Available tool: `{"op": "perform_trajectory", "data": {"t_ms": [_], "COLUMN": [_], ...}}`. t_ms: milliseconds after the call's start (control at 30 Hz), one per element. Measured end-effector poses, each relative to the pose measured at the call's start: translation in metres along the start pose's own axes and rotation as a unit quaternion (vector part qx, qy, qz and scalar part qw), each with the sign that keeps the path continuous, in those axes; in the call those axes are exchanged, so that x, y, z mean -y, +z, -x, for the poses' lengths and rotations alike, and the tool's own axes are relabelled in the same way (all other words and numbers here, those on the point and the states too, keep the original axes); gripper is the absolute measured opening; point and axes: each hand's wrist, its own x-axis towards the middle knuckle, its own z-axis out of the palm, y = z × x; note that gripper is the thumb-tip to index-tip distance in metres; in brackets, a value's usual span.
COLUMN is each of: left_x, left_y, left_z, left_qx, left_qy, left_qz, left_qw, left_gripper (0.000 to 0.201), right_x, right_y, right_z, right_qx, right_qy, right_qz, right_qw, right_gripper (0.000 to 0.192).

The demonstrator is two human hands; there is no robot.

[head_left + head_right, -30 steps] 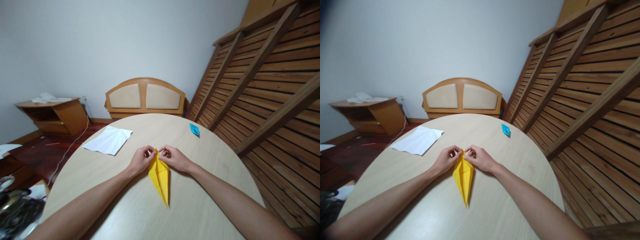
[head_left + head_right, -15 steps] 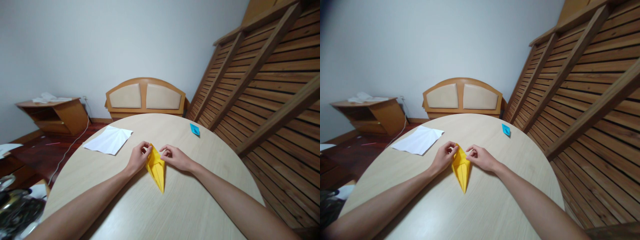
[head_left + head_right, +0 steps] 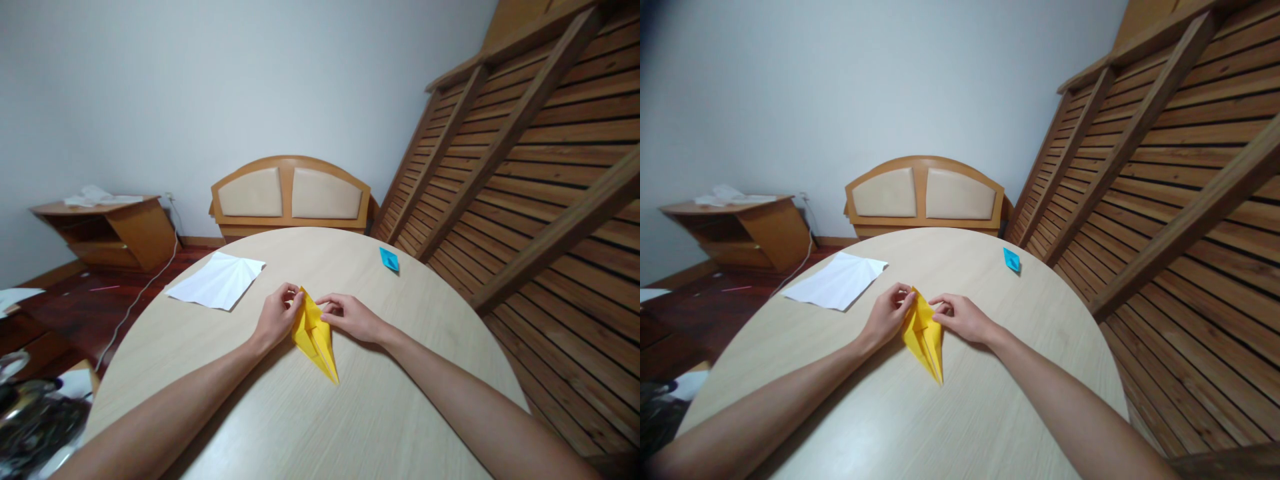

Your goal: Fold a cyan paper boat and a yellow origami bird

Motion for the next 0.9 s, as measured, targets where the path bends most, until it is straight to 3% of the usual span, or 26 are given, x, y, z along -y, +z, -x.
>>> {"op": "perform_trajectory", "data": {"t_ms": [200, 533, 900], "left_x": [-0.002, -0.006, -0.010], "left_y": [-0.001, 0.001, -0.001], "left_z": [-0.001, 0.001, 0.001], "left_qx": [-0.012, 0.032, 0.053], "left_qy": [-0.008, 0.021, -0.056], "left_qz": [0.020, 0.040, 0.070], "left_qw": [1.000, 0.998, 0.995], "left_gripper": [0.027, 0.028, 0.040], "right_x": [0.002, 0.003, 0.003], "right_y": [-0.001, -0.001, -0.002], "right_z": [-0.001, 0.000, 0.000], "right_qx": [-0.004, 0.003, -0.002], "right_qy": [-0.007, -0.009, -0.009], "right_qz": [0.022, 0.030, 0.048], "right_qw": [1.000, 0.999, 0.999], "right_gripper": [0.034, 0.024, 0.026]}}
